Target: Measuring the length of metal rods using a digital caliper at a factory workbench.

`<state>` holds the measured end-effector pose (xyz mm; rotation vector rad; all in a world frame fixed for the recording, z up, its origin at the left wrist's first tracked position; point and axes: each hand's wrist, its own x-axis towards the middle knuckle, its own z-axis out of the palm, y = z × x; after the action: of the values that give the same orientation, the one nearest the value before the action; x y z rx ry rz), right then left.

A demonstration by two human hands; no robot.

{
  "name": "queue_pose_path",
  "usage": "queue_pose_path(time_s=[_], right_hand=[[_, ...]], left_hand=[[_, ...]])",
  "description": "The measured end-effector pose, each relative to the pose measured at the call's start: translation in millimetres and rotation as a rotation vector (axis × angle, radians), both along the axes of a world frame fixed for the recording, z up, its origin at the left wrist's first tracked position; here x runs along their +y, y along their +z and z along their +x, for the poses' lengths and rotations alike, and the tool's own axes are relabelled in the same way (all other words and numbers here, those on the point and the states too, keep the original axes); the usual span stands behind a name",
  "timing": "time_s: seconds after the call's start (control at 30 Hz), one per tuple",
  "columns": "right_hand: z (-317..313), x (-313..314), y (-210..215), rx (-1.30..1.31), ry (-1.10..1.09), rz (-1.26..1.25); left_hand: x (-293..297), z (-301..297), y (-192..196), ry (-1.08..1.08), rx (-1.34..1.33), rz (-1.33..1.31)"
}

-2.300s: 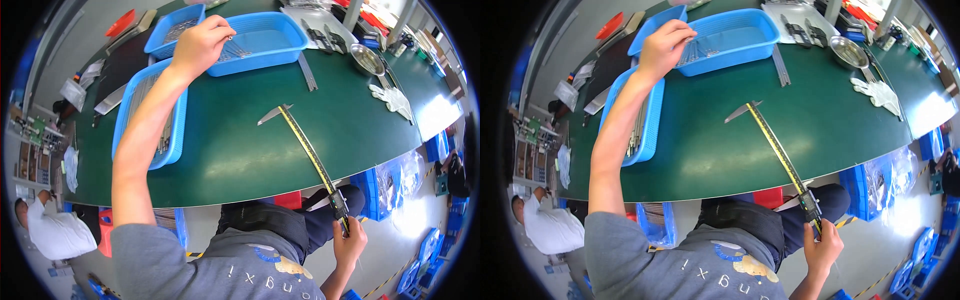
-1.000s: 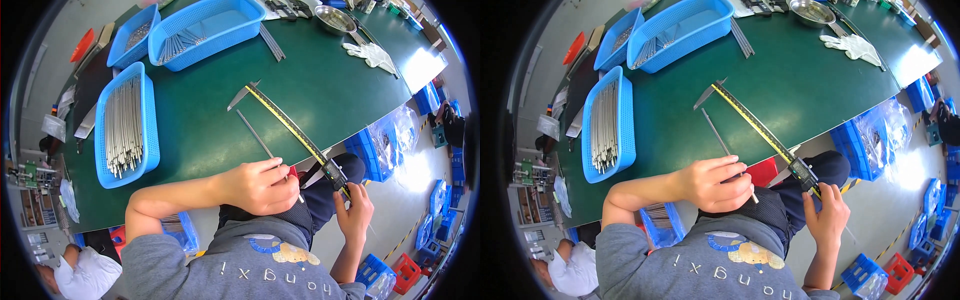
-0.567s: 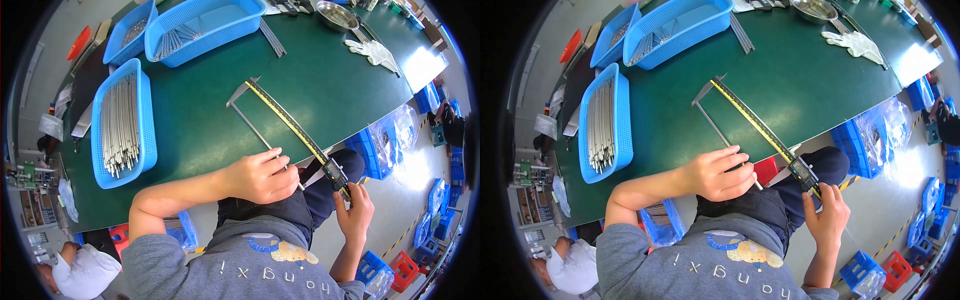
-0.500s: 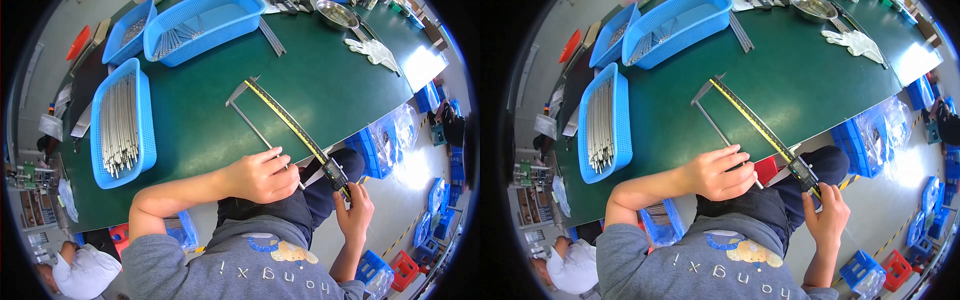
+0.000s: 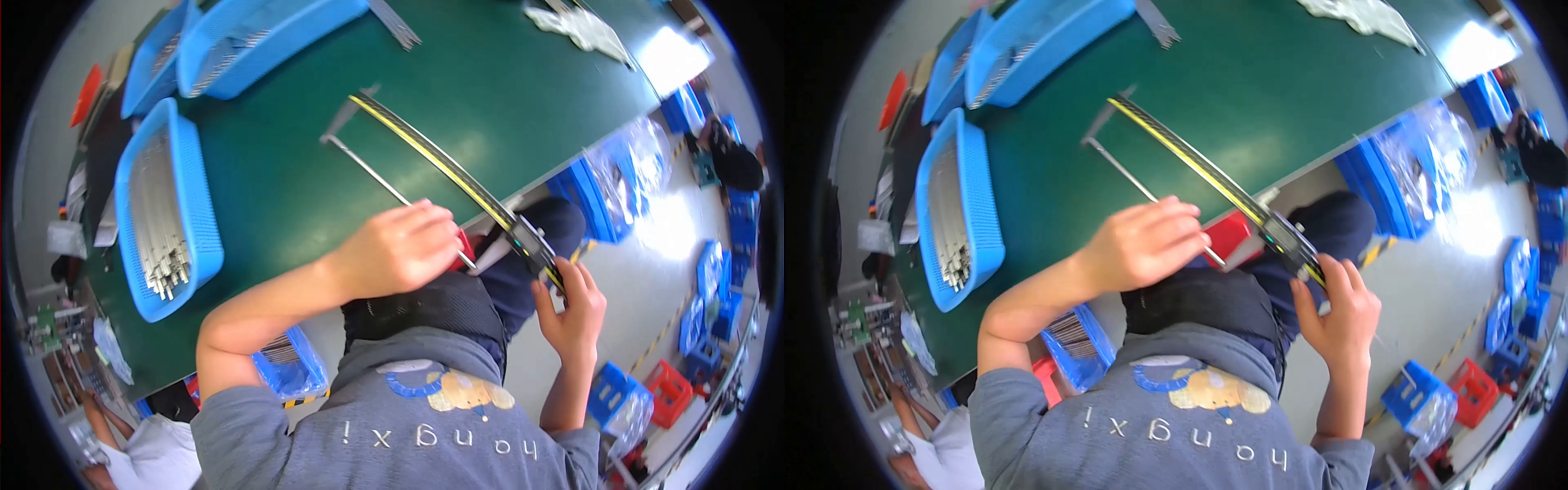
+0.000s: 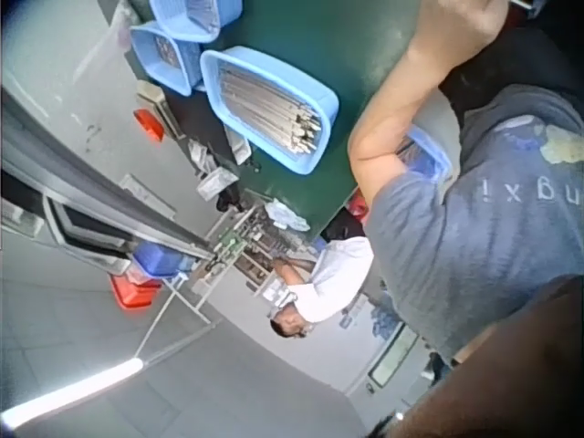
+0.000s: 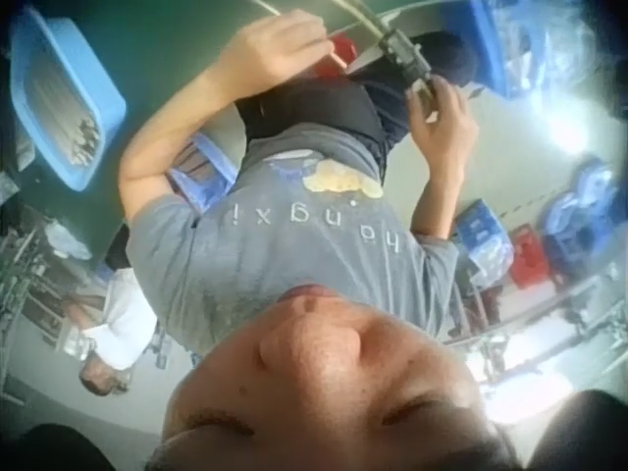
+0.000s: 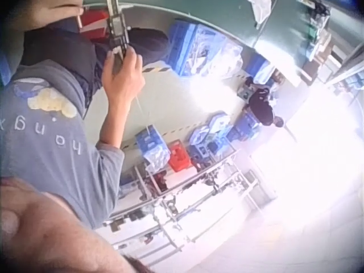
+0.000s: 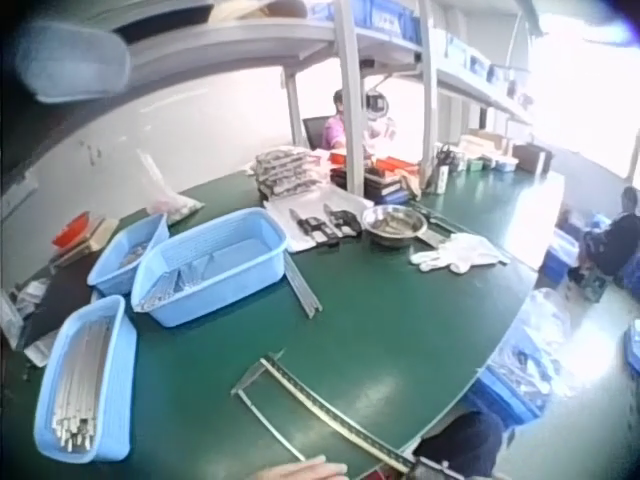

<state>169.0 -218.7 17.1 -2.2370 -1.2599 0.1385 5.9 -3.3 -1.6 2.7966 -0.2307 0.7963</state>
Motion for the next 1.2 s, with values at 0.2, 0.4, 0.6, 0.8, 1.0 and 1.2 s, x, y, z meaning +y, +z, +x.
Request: queue_pose_path(time_s=[0.2,0.4,0.6,0.8,1.0,1.2], right_hand=[[-1.9,1.1,-3.2,-0.026,-0.002,-0.026],[-2.3,-1.5,-4.7,-0.034,0.002,-0.019],[-0.7,-2.9,-4.8,-0.073,-0.012,-0.083],[-1.6,1.3,-7.6,-0.079,-0.029,-0.085],[-4.0,-0.5,-10.4,-0.075,-0.028,-0.075],[-4.3,0.3,-4.8,-0.091,0.002,-0.099]], left_hand=[[2.5,1.5,0.8,0.068,0.037,-0.069],[1.4,0.5,3.1,0.073,0.078,-0.062],[2.6,1.6,2.5,0.061,0.056,-0.055],[3.3,1.9,3.5,0.059,0.044,-0.09],[4.1,1.8,6.4,0.044,0.05,-0.099],[3.9,-0.2,4.3,0.068,0.087,-0.104]])
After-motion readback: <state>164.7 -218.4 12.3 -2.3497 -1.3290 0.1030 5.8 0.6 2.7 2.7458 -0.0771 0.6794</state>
